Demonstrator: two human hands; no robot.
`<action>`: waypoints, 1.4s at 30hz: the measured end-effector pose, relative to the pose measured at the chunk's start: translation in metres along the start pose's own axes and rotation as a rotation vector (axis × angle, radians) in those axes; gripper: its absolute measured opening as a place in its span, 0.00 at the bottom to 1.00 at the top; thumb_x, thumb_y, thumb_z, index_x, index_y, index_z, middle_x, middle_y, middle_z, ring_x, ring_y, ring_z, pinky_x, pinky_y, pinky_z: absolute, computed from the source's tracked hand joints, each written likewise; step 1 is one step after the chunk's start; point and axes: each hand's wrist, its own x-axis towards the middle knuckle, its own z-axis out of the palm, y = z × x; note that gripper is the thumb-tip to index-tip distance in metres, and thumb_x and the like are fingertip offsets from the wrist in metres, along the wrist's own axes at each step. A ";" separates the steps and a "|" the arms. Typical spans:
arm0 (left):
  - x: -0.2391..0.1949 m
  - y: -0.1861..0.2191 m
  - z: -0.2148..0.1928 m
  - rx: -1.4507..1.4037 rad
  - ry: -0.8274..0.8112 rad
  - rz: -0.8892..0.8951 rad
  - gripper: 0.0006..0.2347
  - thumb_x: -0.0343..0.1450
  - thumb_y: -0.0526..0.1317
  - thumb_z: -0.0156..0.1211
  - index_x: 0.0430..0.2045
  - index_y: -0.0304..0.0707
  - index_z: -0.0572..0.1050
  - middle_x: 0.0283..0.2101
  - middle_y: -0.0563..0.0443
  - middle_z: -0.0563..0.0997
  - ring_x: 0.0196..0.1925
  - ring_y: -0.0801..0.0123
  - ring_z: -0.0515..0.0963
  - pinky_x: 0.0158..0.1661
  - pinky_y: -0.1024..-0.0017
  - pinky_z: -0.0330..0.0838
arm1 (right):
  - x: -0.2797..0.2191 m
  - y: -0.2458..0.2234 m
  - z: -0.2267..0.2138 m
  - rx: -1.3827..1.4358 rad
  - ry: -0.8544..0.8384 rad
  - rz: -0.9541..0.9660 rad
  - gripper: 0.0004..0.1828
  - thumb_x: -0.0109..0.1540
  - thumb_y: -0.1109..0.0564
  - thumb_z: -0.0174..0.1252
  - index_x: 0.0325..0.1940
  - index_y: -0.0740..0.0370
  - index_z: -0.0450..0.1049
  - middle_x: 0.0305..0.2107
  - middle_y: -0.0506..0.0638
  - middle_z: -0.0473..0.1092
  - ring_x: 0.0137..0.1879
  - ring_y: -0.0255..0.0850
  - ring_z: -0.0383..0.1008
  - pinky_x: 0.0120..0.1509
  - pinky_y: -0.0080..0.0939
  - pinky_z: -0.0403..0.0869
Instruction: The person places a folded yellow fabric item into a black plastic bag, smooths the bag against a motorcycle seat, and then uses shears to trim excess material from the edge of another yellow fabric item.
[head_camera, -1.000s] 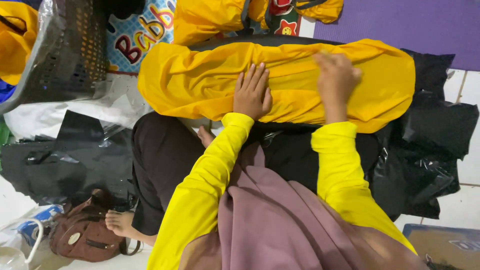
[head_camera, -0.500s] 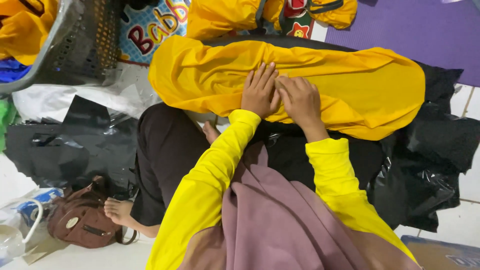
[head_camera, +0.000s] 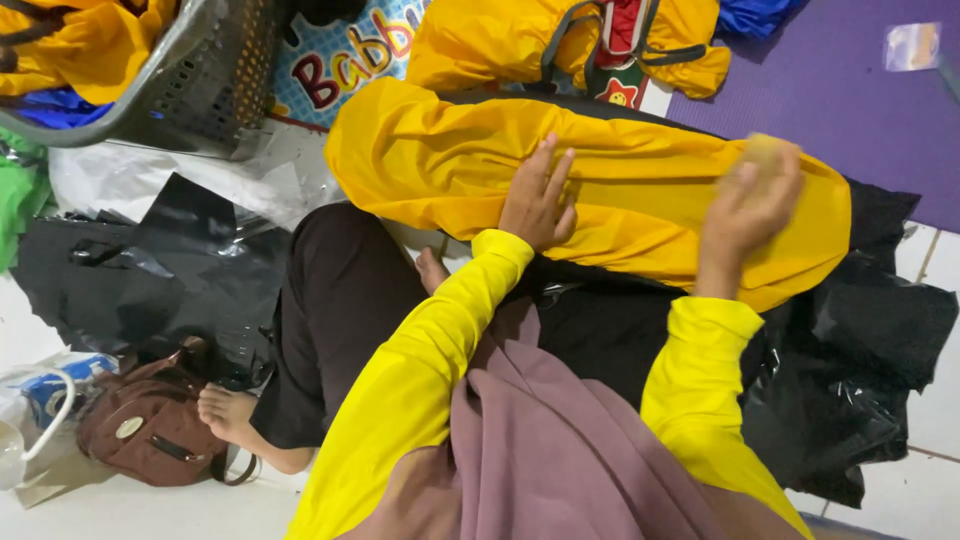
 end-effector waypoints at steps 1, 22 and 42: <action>-0.005 -0.002 0.008 -0.029 0.107 0.013 0.31 0.69 0.40 0.60 0.69 0.32 0.58 0.74 0.33 0.55 0.75 0.42 0.62 0.73 0.51 0.58 | -0.004 -0.031 0.000 0.114 -0.210 -0.128 0.17 0.70 0.64 0.56 0.63 0.67 0.66 0.53 0.64 0.71 0.57 0.59 0.74 0.62 0.55 0.73; -0.004 -0.012 0.023 -0.056 0.249 0.044 0.35 0.65 0.36 0.59 0.70 0.42 0.51 0.74 0.30 0.52 0.75 0.36 0.61 0.72 0.52 0.63 | -0.011 -0.011 0.028 0.161 -0.164 -0.290 0.14 0.73 0.58 0.55 0.61 0.66 0.73 0.47 0.62 0.69 0.51 0.60 0.75 0.54 0.56 0.75; -0.008 -0.010 0.015 -0.150 0.121 -0.026 0.34 0.65 0.35 0.59 0.69 0.34 0.54 0.76 0.33 0.52 0.79 0.38 0.59 0.77 0.54 0.58 | 0.001 -0.006 0.004 -0.088 -0.002 -0.201 0.12 0.69 0.66 0.57 0.57 0.67 0.74 0.47 0.59 0.69 0.48 0.53 0.78 0.50 0.50 0.81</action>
